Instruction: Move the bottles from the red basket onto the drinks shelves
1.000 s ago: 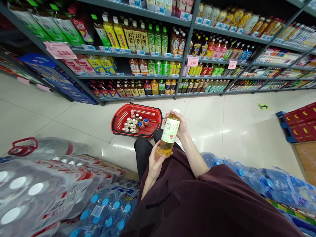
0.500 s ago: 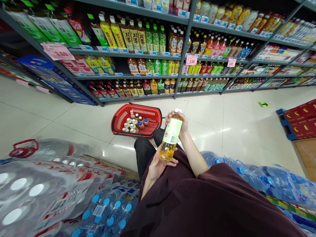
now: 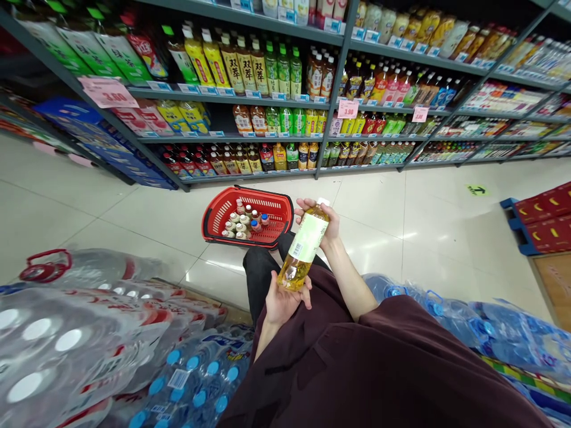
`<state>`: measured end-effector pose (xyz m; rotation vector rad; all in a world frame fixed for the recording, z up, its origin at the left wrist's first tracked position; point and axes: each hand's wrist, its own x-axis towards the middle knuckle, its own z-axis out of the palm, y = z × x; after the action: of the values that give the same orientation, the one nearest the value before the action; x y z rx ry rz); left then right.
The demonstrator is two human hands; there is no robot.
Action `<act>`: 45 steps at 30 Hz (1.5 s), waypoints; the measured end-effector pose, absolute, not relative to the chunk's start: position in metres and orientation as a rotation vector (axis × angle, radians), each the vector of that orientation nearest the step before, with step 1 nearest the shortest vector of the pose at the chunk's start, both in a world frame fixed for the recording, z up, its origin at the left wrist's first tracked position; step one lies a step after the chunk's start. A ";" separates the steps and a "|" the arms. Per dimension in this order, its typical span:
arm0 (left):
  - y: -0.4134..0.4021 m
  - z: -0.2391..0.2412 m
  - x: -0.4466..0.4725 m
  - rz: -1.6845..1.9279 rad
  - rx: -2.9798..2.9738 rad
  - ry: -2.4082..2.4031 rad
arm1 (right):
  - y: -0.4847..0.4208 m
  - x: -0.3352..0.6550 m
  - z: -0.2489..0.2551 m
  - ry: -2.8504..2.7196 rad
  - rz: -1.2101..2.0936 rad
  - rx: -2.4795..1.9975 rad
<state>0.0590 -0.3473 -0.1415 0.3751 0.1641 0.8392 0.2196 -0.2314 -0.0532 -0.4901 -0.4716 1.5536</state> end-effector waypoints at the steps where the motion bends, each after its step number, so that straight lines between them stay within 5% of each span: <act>1: -0.347 -0.142 0.060 0.836 0.376 0.169 | -0.231 0.220 -0.054 -0.476 1.554 -0.484; 31: -0.350 -0.144 0.065 0.969 0.537 0.338 | -0.227 0.220 -0.054 -0.478 1.600 -0.433; 45: -0.348 -0.154 0.072 1.305 1.163 0.970 | -0.221 0.214 -0.054 -0.488 1.691 -0.643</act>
<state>0.0718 -0.3484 -0.1539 1.1625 0.9695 1.3049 0.2137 -0.2212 -0.0543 -0.6431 -0.4875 1.6910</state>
